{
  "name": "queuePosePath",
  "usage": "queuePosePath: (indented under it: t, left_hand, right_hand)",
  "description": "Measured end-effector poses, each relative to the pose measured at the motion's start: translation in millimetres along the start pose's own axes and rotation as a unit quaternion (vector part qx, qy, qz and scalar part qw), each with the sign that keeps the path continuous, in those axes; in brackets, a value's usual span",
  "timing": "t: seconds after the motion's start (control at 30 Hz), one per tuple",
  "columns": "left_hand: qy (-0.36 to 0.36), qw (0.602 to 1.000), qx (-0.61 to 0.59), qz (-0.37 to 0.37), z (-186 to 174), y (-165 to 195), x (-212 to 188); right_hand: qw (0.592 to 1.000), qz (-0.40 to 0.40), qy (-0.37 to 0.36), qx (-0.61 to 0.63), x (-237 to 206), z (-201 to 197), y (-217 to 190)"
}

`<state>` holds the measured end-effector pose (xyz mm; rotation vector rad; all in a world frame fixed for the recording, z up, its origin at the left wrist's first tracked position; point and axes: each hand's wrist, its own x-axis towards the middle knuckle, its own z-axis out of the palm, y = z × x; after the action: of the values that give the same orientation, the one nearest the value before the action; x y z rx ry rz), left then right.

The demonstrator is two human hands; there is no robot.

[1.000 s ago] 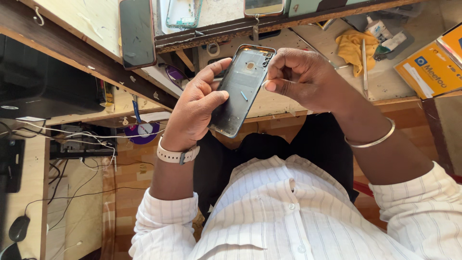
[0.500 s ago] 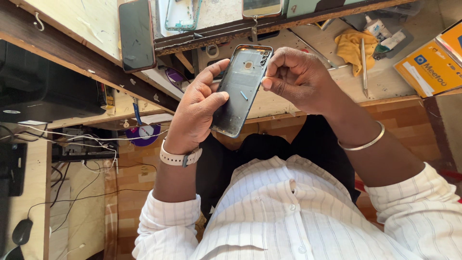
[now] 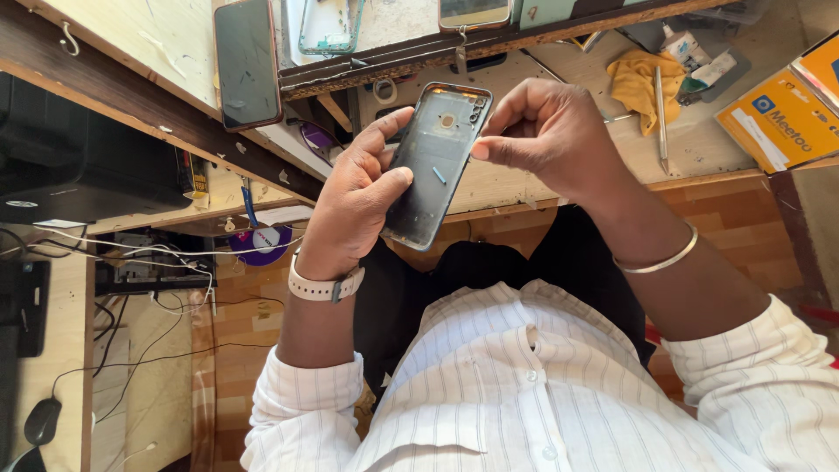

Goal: The person marks a phone's back cover with a marker, then aligns a replacement black back cover onto the phone body and presses it into place along the edges, working at a cluttered repair bench.

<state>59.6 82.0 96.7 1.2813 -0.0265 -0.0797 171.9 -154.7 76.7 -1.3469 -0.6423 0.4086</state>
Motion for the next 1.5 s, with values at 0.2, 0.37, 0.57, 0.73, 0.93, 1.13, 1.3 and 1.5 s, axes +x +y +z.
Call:
queuePosePath:
  t: [0.2,0.37,0.57,0.73,0.93,1.13,1.3,1.5]
  left_hand:
    - [-0.023,1.0,-0.02,0.003,-3,-5,-2]
    - [0.005,1.0,-0.017,0.003,-3,-11,1]
    - [0.035,0.996,0.041,0.066,6,-26,5]
    - [0.049,0.987,0.119,0.097,6,-34,3]
    - [0.053,0.985,0.146,0.076,-4,-40,5]
    - [0.125,0.943,0.27,0.151,9,-47,4]
    - [0.142,0.934,0.261,0.199,14,-44,-1]
    - [0.141,0.947,0.264,0.116,9,-45,-2]
  right_hand:
    - [0.999,0.04,0.009,0.016,1,-5,2]
    - [0.998,0.041,0.036,-0.013,-4,0,12]
    - [0.984,0.113,0.069,0.119,-15,22,25]
    - [0.957,0.195,0.028,0.213,-17,21,12]
    - [0.934,-0.051,0.117,-0.334,-24,27,-14]
    - [0.868,-0.082,0.022,-0.489,-18,45,-20]
    - [0.861,-0.043,0.016,-0.506,-7,61,-8]
    - [0.827,-0.095,-0.059,-0.552,-1,62,-1]
